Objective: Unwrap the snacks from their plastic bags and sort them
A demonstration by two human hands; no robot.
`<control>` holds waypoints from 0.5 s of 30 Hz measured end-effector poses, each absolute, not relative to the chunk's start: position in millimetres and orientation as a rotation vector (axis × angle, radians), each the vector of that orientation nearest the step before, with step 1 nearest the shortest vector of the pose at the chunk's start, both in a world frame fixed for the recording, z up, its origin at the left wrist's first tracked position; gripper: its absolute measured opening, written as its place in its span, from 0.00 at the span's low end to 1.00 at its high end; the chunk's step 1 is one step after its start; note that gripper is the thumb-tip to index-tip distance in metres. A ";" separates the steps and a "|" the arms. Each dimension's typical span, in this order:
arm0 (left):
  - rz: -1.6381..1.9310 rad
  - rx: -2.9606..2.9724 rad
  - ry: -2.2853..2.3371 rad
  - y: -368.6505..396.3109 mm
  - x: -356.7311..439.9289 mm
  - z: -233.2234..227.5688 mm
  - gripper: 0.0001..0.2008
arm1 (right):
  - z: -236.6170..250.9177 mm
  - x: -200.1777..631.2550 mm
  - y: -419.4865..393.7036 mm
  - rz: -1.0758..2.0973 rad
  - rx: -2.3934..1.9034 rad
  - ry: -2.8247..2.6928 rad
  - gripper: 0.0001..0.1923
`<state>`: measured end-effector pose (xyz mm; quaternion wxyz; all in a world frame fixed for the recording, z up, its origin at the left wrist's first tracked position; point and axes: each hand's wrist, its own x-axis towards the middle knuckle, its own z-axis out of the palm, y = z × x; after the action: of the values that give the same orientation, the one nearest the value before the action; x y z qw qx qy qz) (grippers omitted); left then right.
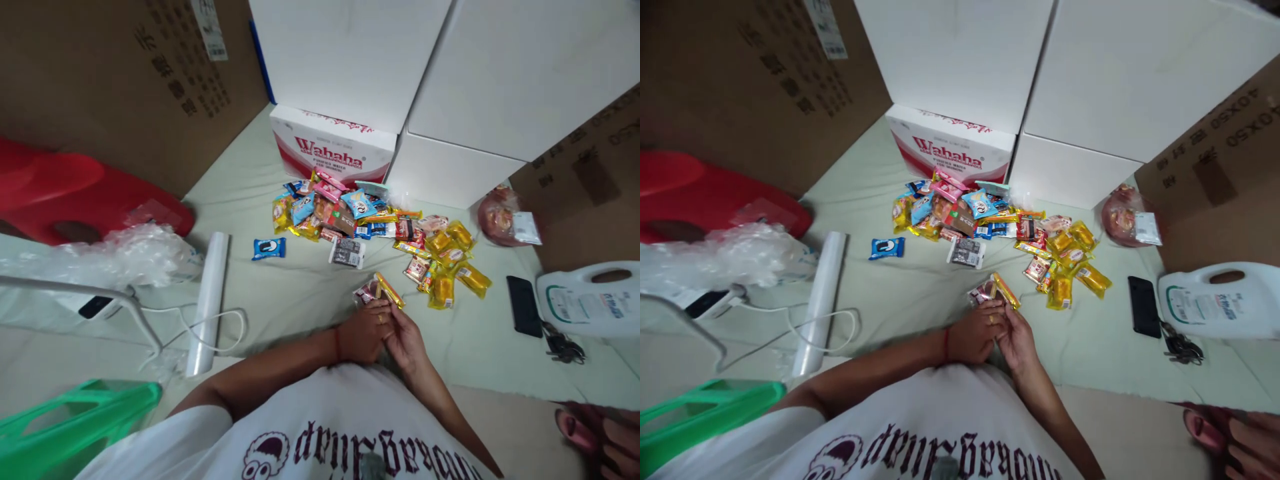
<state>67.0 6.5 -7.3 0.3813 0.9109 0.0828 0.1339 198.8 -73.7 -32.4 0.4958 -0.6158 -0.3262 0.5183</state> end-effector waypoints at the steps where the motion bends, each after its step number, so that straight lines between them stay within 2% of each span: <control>1: 0.310 2.252 0.185 10.5 64.1 -2.2 0.21 | -35.6 198.7 -76.1 1.211 -1.543 -0.814 0.30; 3: 0.348 2.072 0.213 18.4 53.0 9.3 0.22 | -36.5 204.0 -77.5 1.125 -1.641 -0.877 0.28; 6: 0.601 1.833 0.431 30.0 24.8 19.5 0.18 | -21.3 245.4 -67.3 0.900 -1.700 -0.782 0.25; 10: 0.714 1.816 0.823 42.3 -26.4 6.6 0.11 | 32.2 378.7 -30.7 0.208 -1.695 -0.405 0.18; 13: 0.731 1.929 1.025 39.2 -63.8 -14.2 0.09 | 75.5 490.3 11.0 -0.020 -1.740 -0.314 0.13; 15: 0.752 2.038 1.068 31.1 -79.7 -27.6 0.09 | 90.8 542.3 40.9 -0.040 -1.807 -0.312 0.09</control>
<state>-79.7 31.1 -27.6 0.3525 0.7879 0.4128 0.2908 542.3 40.9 90.8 0.6083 -0.7819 -0.1351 -0.0172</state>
